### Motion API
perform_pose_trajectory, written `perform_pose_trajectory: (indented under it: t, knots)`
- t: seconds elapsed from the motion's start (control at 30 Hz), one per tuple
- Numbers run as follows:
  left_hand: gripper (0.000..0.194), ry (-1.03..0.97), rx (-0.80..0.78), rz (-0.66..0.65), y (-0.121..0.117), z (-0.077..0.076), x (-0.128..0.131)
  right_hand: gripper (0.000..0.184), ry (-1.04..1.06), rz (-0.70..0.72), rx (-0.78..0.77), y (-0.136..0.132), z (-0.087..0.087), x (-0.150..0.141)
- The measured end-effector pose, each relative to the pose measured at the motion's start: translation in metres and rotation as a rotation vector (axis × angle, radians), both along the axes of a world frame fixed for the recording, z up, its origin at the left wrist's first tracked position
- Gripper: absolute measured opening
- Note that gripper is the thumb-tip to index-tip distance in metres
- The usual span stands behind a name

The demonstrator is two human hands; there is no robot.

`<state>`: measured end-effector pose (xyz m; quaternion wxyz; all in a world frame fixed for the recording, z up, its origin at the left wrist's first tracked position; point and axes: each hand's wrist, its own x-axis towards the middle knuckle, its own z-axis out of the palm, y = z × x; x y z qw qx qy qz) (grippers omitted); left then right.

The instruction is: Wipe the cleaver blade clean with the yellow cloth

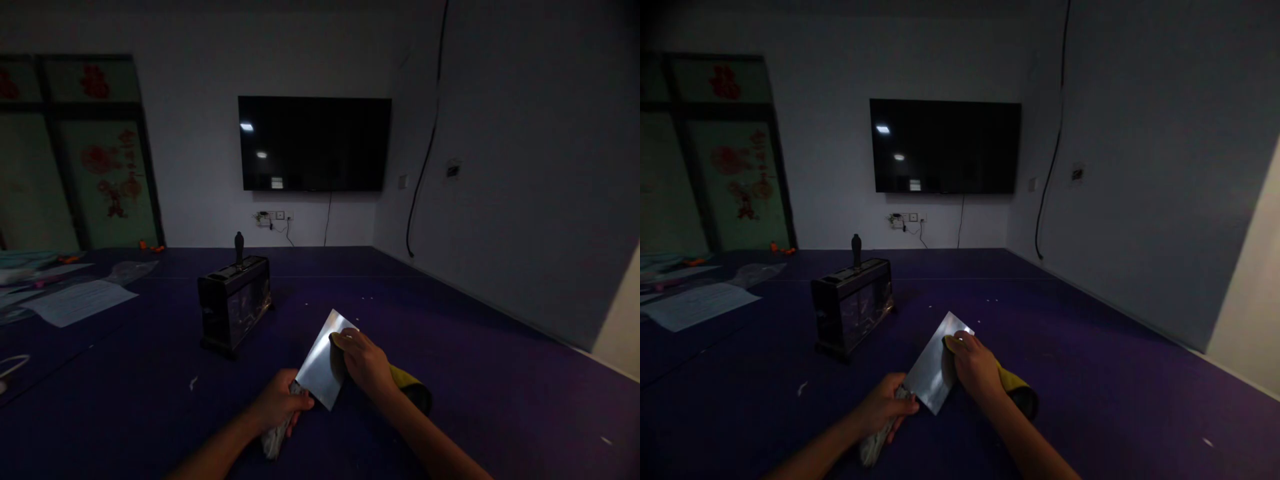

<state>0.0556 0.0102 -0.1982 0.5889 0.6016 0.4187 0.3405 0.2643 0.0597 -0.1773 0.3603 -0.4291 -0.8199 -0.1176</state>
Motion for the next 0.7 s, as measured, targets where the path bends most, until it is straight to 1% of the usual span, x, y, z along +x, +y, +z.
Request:
perform_pose_trajectory:
  t: [0.2,0.4,0.7]
  knots:
    - [0.029,0.006,0.029,-0.021,0.002,-0.004,-0.002,0.042,0.096,-0.091,-0.025,0.012,-0.004,0.011]
    - [0.031,0.007,0.043,-0.017,0.003,-0.008,-0.002,0.045,0.14,-0.149,-0.044,0.015,-0.005,0.014]
    - [0.03,0.025,0.034,-0.005,0.001,-0.004,-0.001,0.044,0.13,-0.152,0.011,0.017,-0.007,0.015]
